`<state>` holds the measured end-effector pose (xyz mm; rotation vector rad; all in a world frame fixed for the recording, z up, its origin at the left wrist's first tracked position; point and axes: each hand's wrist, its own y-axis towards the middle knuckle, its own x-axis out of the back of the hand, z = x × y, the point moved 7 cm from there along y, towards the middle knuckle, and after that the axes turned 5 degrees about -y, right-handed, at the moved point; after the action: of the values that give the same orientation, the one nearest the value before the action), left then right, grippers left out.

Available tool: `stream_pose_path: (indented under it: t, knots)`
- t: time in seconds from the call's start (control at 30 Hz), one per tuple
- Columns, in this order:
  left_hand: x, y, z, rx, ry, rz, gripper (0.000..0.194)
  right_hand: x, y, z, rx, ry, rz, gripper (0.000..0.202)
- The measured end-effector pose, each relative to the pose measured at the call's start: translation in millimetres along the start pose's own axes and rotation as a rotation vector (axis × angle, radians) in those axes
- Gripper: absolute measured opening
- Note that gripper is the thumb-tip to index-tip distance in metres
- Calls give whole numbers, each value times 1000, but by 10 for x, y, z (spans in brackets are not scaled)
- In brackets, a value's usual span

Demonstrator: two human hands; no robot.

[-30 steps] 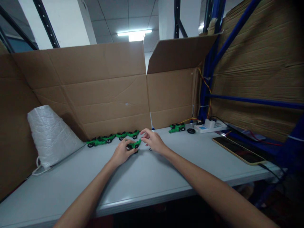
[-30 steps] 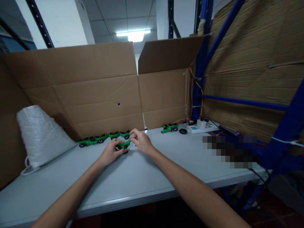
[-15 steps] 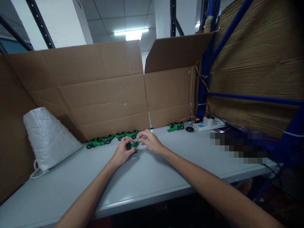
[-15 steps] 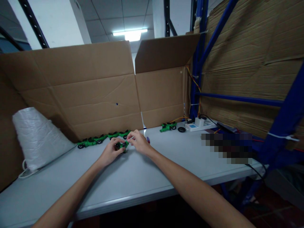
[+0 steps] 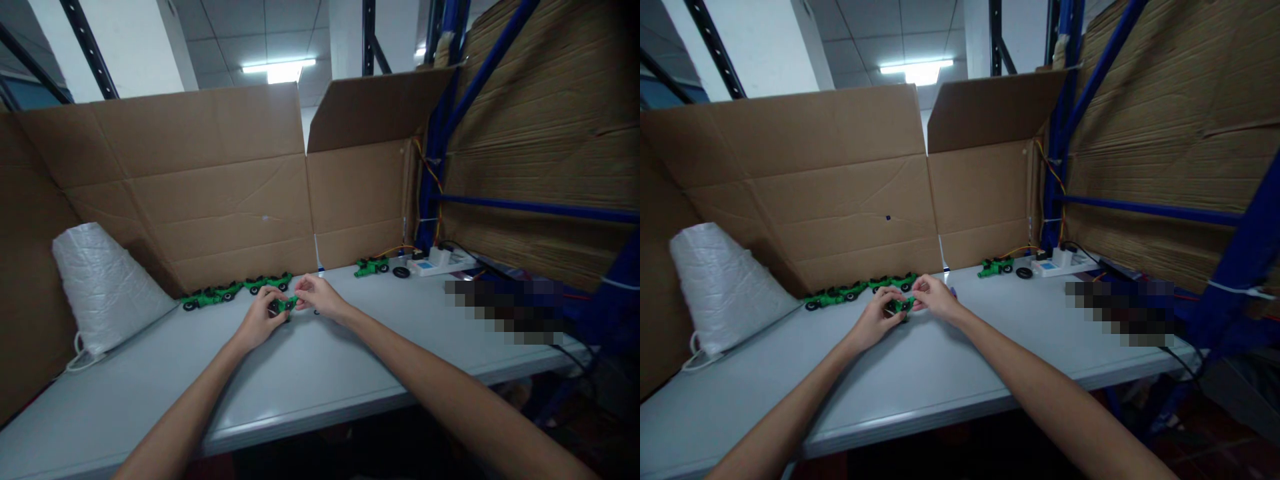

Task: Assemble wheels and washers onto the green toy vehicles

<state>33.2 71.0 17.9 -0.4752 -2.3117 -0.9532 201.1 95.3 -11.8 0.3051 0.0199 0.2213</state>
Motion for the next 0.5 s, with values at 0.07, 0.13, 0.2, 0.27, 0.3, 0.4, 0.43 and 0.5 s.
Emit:
stream_pose_path:
  t: [0.07,0.13,0.2,0.27,0.3,0.4,0.43,0.5]
  knots:
    - [-13,-14,-19,2,-6,22,25,-1,1,-91,-77,-11,5,26]
    - [-21,-22,-34,5,-8,39,24,-3,1,-165,-145,-30,20,23]
    - [-23,-24,-40,6,-9,49,24,-7,3,-184,-168,-40,46,22]
    - [-18,-21,-35,5,-18,49,24,-17,8,-140,-134,-60,83,23]
    - [-13,-18,-28,4,-25,45,24,-19,9,-99,-99,-79,93,23]
    - [-4,-12,0,4,-47,28,27,-21,-11,56,42,-175,78,23]
    - [-4,-12,8,4,-52,24,27,-26,-30,115,96,-230,61,23]
    - [-6,-15,13,-1,-62,16,27,-52,-91,250,231,-378,18,21]
